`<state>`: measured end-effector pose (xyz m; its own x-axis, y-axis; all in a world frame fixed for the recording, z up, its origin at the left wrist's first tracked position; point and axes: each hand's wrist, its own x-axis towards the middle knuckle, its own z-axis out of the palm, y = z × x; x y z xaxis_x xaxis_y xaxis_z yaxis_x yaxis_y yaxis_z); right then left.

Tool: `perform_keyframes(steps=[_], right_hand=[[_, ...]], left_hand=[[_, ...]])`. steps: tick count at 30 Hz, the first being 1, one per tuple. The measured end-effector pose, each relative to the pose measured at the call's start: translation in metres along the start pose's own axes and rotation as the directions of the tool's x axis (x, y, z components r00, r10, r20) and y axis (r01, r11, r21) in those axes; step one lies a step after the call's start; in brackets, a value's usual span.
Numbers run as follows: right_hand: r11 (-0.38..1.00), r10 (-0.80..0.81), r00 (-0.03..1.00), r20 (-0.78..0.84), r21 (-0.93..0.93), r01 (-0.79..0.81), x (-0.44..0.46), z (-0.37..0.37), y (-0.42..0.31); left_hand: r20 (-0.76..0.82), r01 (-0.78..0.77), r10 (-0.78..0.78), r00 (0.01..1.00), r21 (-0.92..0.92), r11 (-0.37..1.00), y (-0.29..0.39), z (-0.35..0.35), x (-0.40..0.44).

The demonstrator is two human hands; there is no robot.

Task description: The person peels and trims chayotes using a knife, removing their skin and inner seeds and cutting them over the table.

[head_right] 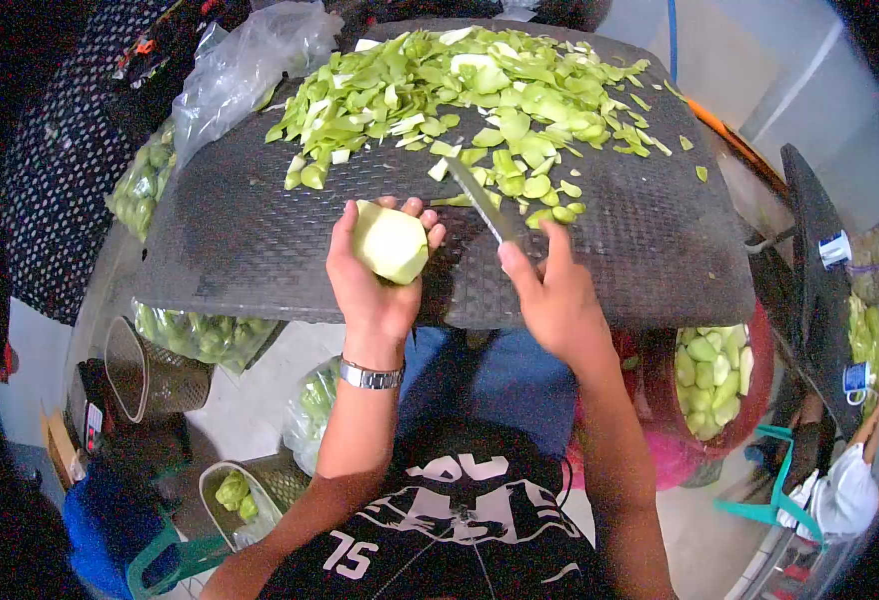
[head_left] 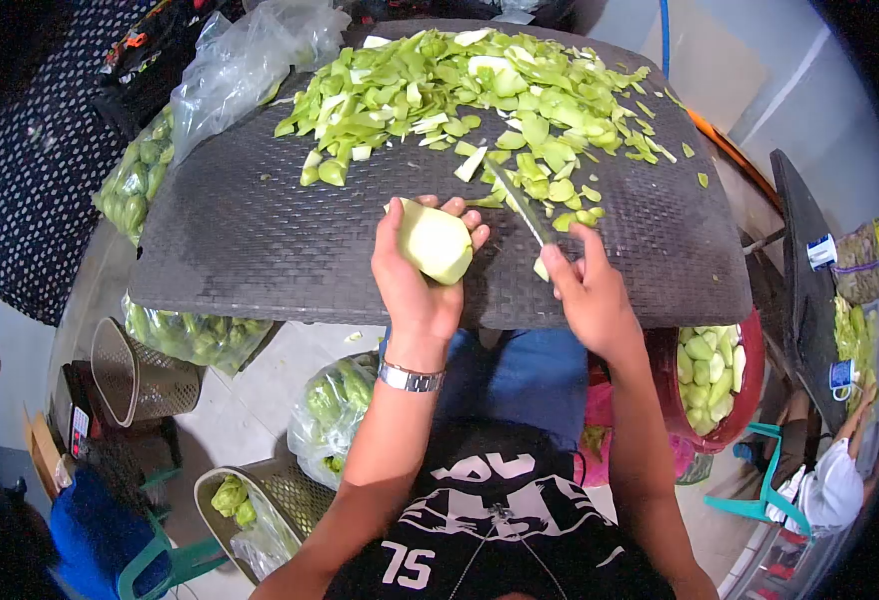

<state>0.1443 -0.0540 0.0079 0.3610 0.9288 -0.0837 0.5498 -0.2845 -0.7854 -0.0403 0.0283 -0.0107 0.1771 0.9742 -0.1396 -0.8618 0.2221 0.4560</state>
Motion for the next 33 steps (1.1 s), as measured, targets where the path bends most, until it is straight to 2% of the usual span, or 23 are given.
perform_keyframes(steps=[3, 5, 6, 7, 12, 16, 22, 28, 31, 33], right_hand=[[0.971, -0.230, 0.964, 0.131, 0.099, 0.218, -0.035, -0.006, -0.010], [0.966, -0.249, 0.924, 0.289, 0.140, 0.217, -0.062, -0.011, -0.025], [0.905, -0.418, 0.894, 0.160, 0.156, 0.395, -0.071, 0.001, -0.017], [0.853, -0.519, 0.847, 0.112, 0.132, 0.505, -0.073, 0.009, -0.009], [0.918, -0.391, 0.902, 0.180, 0.144, 0.369, -0.089, 0.005, -0.014], [0.934, -0.356, 0.916, 0.187, 0.093, 0.344, -0.090, 0.003, -0.016], [0.922, -0.383, 0.916, 0.119, -0.012, 0.387, -0.089, 0.011, -0.013], [0.919, -0.383, 0.917, 0.114, -0.056, 0.391, -0.091, 0.014, -0.015], [0.921, -0.384, 0.916, 0.114, -0.029, 0.389, -0.093, 0.017, -0.011], [0.919, -0.389, 0.915, 0.111, -0.027, 0.394, -0.093, 0.019, -0.010]], left_hand=[[-0.005, -0.029, 0.029, 1.000, -0.011, 1.000, 0.001, -0.004, 0.006], [0.093, -0.018, 0.023, 0.995, -0.059, 0.998, 0.005, -0.003, 0.005], [0.139, -0.007, 0.019, 0.990, -0.082, 0.997, 0.006, -0.003, 0.004], [0.142, -0.011, 0.022, 0.990, -0.075, 0.997, 0.007, -0.002, 0.002], [0.228, -0.018, 0.032, 0.973, -0.063, 0.998, 0.009, 0.002, 0.000], [0.288, 0.005, 0.023, 0.957, -0.095, 0.995, 0.006, 0.004, -0.003], [0.174, -0.020, 0.032, 0.984, -0.065, 0.998, 0.000, 0.019, -0.025], [0.109, -0.220, 0.221, 0.969, -0.020, 0.975, -0.011, 0.021, -0.032], [0.081, -0.285, 0.284, 0.955, -0.010, 0.959, -0.016, 0.018, -0.033], [0.124, -0.290, 0.295, 0.947, -0.052, 0.956, -0.019, 0.017, -0.033]])
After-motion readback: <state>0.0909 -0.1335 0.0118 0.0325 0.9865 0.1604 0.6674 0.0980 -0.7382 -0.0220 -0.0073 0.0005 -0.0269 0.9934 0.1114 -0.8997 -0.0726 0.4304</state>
